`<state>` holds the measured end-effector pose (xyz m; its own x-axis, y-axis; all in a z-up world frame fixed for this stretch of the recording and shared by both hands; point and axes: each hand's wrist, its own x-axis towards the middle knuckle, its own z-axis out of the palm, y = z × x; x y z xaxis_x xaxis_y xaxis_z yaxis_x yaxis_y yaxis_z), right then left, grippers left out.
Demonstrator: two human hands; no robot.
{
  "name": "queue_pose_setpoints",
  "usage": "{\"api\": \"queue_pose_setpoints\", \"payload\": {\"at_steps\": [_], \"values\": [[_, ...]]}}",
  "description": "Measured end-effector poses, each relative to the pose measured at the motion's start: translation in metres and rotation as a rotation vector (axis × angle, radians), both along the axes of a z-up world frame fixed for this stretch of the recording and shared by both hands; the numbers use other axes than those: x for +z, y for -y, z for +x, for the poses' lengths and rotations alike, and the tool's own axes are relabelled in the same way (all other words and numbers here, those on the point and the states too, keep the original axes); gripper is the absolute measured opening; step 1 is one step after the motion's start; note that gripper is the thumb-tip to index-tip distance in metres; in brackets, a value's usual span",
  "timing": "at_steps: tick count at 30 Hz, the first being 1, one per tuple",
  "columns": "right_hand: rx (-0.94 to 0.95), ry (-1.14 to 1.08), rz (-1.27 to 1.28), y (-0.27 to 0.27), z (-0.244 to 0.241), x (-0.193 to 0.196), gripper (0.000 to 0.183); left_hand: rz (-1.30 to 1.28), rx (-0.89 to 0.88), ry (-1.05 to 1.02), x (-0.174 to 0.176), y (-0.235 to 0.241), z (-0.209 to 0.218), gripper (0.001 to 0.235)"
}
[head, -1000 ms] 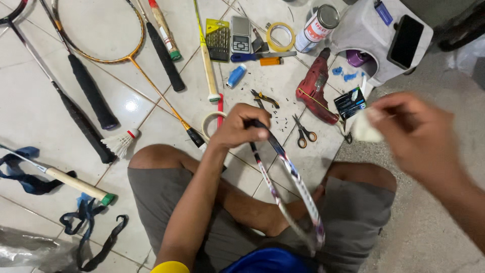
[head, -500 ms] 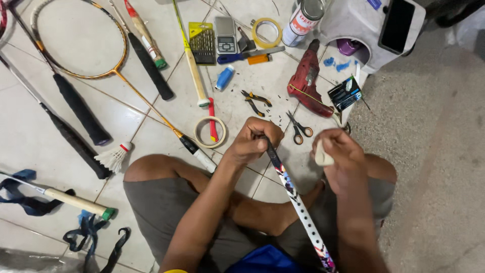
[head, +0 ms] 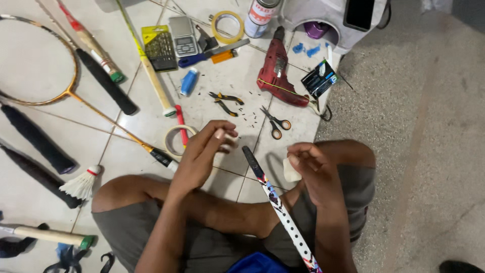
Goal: The person uses pliers to scrape material off the frame of a badminton racket. They then cut a piece of tape and wrap it around the racket frame.
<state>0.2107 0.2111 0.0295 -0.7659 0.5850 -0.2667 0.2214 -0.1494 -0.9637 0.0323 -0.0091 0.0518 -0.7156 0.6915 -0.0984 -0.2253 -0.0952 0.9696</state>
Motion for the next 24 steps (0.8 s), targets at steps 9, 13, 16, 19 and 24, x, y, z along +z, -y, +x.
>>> {"api": "queue_pose_setpoints", "payload": {"at_steps": [9, 13, 16, 19, 24], "values": [[0.127, -0.167, 0.055, -0.001, -0.011, 0.0, 0.017, -0.054, -0.158, -0.074, -0.034, -0.016, 0.023, 0.05], [0.165, -0.203, 0.051, 0.009, -0.023, 0.007, 0.013, 0.005, -0.071, -0.116, -0.028, -0.022, 0.031, 0.049], [0.21, -0.227, -0.005, 0.019, -0.031, 0.012, 0.017, 0.096, -0.002, -0.141, -0.023, -0.024, 0.036, 0.048], [0.183, -0.185, -0.024, 0.026, -0.035, 0.007, 0.024, 0.117, 0.097, -0.236, -0.015, -0.025, 0.038, 0.045], [0.133, -0.233, -0.132, 0.029, -0.035, -0.03, 0.018, 0.118, 0.192, -0.323, -0.003, -0.025, 0.039, 0.049]]}}
